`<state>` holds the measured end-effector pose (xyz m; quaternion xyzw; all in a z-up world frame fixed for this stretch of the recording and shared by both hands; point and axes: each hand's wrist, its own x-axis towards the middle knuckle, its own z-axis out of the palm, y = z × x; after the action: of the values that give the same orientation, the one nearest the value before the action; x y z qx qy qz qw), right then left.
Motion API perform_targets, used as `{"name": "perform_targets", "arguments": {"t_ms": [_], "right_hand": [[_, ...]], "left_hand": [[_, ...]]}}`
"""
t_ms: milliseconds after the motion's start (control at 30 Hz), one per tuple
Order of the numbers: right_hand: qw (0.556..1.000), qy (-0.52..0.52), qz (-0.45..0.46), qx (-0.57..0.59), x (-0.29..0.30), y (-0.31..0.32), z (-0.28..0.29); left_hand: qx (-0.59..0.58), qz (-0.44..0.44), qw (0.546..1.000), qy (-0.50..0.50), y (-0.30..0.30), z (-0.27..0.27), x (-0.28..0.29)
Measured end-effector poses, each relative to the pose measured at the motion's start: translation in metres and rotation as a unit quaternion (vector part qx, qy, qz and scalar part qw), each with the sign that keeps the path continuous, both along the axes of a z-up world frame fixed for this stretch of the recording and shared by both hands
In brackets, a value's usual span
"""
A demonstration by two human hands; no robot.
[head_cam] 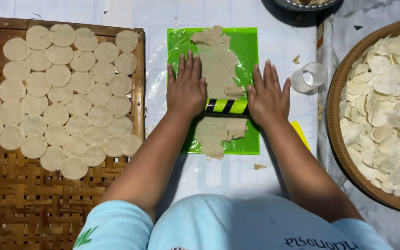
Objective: Rolling out dough and cutting it into circular shapes to prepare chips.
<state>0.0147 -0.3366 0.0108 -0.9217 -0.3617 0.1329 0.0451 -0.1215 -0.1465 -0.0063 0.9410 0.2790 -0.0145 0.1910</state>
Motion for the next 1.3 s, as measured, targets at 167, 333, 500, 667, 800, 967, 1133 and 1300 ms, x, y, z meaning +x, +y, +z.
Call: {"name": "perform_targets", "arguments": {"t_ms": [167, 333, 500, 667, 800, 967, 1133, 1300], "right_hand": [[1.0, -0.023, 0.003, 0.011, 0.015, 0.019, 0.011], [0.998, -0.04, 0.029, 0.04, -0.024, -0.016, 0.007], [0.994, -0.065, 0.05, 0.065, -0.065, -0.055, 0.0], [0.988, -0.066, 0.087, 0.107, -0.093, -0.091, -0.004], [0.995, -0.044, 0.085, 0.03, -0.061, -0.093, -0.018], [0.999, -0.008, 0.002, 0.04, -0.033, -0.033, 0.008], [1.0, -0.013, 0.005, 0.009, -0.052, -0.037, 0.003], [0.991, -0.101, 0.047, 0.076, -0.087, -0.072, -0.003]], "left_hand": [[0.024, 0.027, 0.999, 0.002, 0.009, 0.0, 0.017], [0.015, 0.013, 0.999, -0.029, -0.025, 0.002, -0.025], [0.033, -0.013, 0.997, -0.062, -0.061, 0.007, -0.07], [0.035, -0.037, 0.998, -0.04, -0.089, 0.008, -0.109], [0.023, -0.03, 0.999, -0.004, -0.076, 0.001, -0.101], [0.036, 0.032, 0.998, -0.046, -0.043, 0.011, -0.054], [0.021, 0.018, 1.0, -0.001, -0.06, 0.006, -0.067], [0.024, -0.011, 1.0, -0.006, -0.091, 0.016, -0.102]]}}
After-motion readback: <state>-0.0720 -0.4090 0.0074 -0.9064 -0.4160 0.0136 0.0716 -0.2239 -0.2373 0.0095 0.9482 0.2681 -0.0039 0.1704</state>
